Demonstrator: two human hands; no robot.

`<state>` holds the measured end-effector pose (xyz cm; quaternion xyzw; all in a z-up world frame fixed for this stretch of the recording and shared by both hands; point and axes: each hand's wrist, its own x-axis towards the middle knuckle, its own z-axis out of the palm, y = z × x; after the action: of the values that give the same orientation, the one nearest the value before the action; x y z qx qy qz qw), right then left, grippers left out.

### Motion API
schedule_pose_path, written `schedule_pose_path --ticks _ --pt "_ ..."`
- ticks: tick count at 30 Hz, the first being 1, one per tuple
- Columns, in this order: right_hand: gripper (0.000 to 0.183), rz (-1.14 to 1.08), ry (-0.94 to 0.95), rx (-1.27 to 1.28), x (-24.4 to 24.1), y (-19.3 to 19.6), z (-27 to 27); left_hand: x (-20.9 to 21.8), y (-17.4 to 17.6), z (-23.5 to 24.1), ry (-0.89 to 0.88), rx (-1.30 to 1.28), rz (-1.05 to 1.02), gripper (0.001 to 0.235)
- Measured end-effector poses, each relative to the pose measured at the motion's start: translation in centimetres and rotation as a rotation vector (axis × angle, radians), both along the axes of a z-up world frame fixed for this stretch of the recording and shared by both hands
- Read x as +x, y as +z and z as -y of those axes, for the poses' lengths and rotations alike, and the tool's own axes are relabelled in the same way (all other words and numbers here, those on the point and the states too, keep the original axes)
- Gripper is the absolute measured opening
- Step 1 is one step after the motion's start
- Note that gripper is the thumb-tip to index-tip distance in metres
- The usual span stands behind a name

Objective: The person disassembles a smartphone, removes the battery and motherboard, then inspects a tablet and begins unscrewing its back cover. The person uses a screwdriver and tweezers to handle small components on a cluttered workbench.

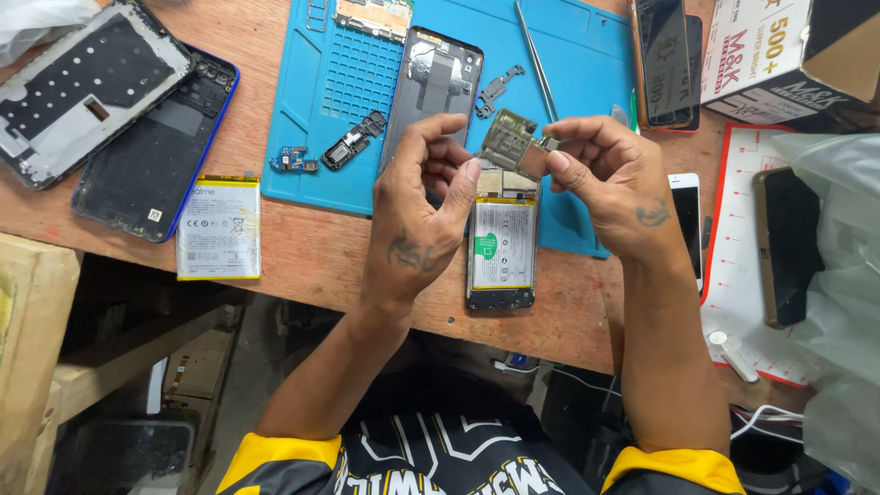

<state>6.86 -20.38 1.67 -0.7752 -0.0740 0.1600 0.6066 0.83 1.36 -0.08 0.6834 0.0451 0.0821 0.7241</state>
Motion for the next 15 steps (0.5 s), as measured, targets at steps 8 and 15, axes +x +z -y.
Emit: schedule_pose_path --ticks 8,15 --pt "0.028 0.078 0.027 0.025 -0.5 0.2 -0.6 0.2 -0.9 0.3 -0.051 -0.141 0.018 0.018" --pt "0.029 0.211 0.002 -0.003 -1.3 0.6 -1.1 0.2 -1.4 0.3 -0.015 -0.095 0.108 0.014"
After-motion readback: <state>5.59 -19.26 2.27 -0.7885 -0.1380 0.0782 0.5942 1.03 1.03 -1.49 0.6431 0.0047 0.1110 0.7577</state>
